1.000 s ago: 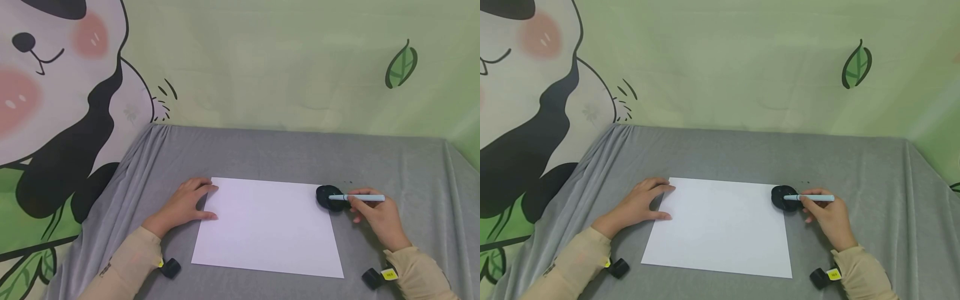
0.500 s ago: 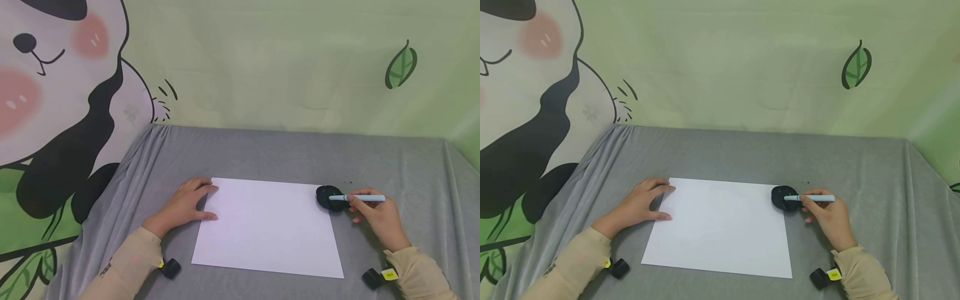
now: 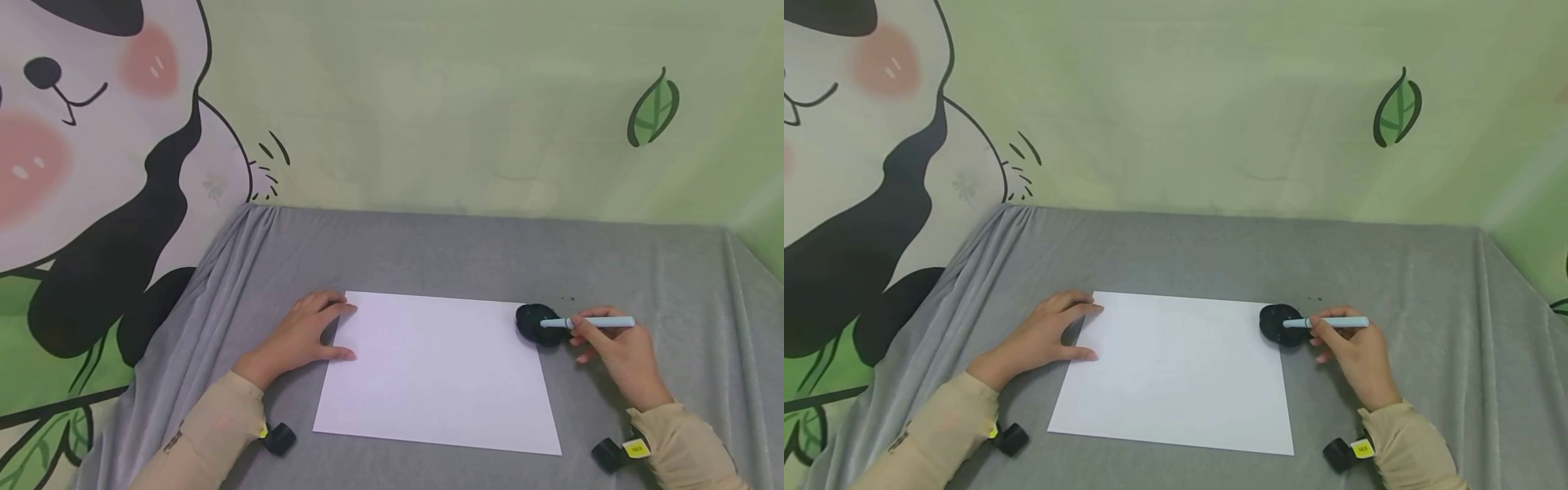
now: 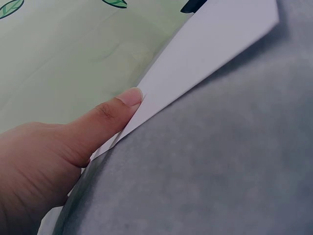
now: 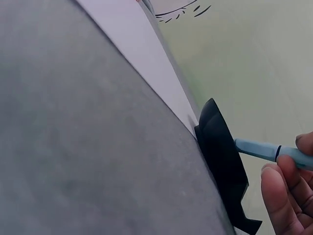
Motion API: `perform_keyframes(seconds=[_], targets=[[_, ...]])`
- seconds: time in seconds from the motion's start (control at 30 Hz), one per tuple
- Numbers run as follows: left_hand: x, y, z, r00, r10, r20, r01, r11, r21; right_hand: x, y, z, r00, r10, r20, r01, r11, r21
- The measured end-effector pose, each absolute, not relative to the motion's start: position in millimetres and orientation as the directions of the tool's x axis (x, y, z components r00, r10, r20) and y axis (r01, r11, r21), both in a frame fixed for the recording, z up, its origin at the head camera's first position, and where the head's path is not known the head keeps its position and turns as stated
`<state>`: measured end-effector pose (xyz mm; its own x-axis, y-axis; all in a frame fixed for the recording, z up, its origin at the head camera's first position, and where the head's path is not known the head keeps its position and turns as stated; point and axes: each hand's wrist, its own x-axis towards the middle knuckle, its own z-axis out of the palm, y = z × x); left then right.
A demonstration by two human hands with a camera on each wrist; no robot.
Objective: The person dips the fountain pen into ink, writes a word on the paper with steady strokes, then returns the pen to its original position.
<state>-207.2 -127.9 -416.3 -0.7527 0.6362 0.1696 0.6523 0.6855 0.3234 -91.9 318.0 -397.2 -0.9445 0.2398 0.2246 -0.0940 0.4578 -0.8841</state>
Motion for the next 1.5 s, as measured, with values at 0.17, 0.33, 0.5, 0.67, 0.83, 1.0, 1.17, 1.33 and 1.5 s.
perform_keyframes(seconds=[0.17, 0.33, 0.5, 0.67, 0.83, 1.0, 1.17, 1.33, 1.5], targets=[[-205.5, -129.3, -416.7, -0.758, 0.63, 0.168, 0.646, 0.69, 0.328, -91.9, 317.3, -394.3, -0.944, 0.235, 0.231, -0.11, 0.439, -0.892], [-205.5, -129.7, -417.7, -0.763, 0.625, 0.167, 0.641, 0.695, 0.325, -91.8, 317.7, -390.2, -0.949, 0.22, 0.224, -0.133, 0.365, -0.922], [-206.2, -128.7, -417.2, -0.768, 0.62, 0.162, 0.635, 0.702, 0.321, -91.3, 317.8, -386.4, -0.957, 0.192, 0.217, -0.152, 0.303, -0.941], [-207.3, -126.7, -417.0, -0.767, 0.622, 0.158, 0.635, 0.701, 0.323, -89.4, 316.9, -380.7, -0.965, 0.154, 0.21, -0.167, 0.25, -0.954], [-207.1, -126.7, -417.0, -0.765, 0.623, 0.165, 0.638, 0.696, 0.33, -89.8, 313.9, -372.8, -0.974, 0.129, 0.187, -0.157, 0.217, -0.964], [-206.5, -126.7, -417.0, -0.764, 0.623, 0.168, 0.639, 0.695, 0.331, -90.2, 309.7, -364.9, -0.976, 0.121, 0.183, -0.153, 0.223, -0.963], [-206.6, -126.3, -415.3, -0.765, 0.624, 0.162, 0.638, 0.699, 0.323, -91.2, 303.6, -356.4, -0.976, 0.12, 0.18, -0.144, 0.258, -0.955], [-206.2, -126.1, -415.5, -0.769, 0.62, 0.156, 0.633, 0.703, 0.324, -94.5, 294.0, -347.3, -0.98, 0.115, 0.164, -0.13, 0.264, -0.956], [-207.0, -126.5, -417.1, -0.765, 0.624, 0.158, 0.637, 0.7, 0.322, -99.1, 283.1, -339.7, -0.983, 0.08, 0.163, -0.137, 0.264, -0.955]])
